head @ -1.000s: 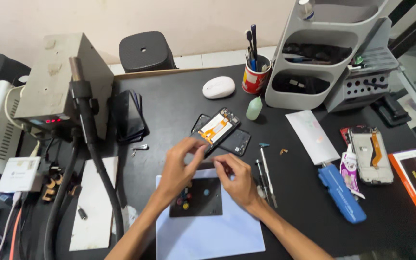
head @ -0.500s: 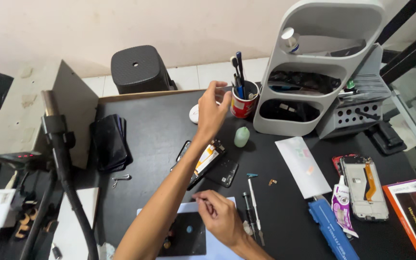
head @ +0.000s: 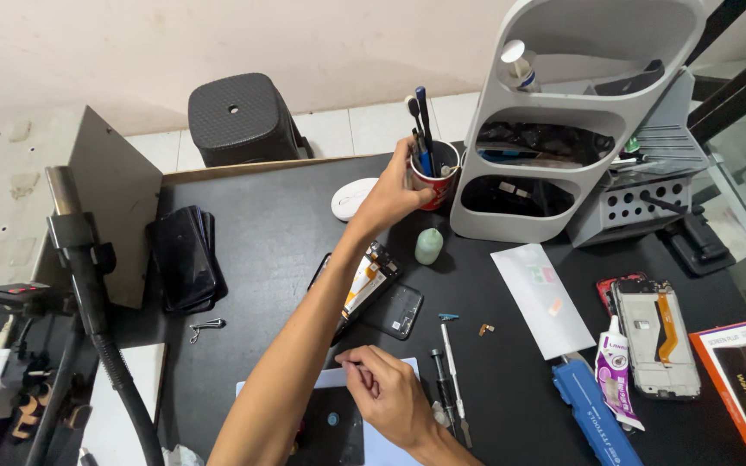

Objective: The person disassembles a smartphone, removes the motherboard, and places it on a small black board with colorful buttons. They then use a hot air gun to heat the board while holding it with tweezers. Finally, they reassemble the phone by reconnecting internal components.

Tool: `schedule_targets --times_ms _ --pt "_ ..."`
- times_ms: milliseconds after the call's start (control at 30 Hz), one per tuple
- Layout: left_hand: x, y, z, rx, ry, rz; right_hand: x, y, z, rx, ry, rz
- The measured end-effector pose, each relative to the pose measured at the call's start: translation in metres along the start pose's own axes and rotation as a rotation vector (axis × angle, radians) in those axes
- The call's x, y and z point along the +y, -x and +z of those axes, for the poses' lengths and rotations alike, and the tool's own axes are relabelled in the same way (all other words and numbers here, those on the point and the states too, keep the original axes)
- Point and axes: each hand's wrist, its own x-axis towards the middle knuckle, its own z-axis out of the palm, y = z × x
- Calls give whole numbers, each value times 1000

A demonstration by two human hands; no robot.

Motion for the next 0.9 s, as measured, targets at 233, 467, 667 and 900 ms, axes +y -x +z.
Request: schedule_targets --times_ms 233,467,667,900 --pt "22 25 22 278 -467 -36 -4 -2 0 -3 -19 49" --pt "49 40 17 424 -349 131 -4 -1 1 8 -1 55" --pt "85 44 22 505 -757 376 1 0 2 11 -17 47" --pt "80 27 40 388 -914 369 1 2 2 27 -38 73"
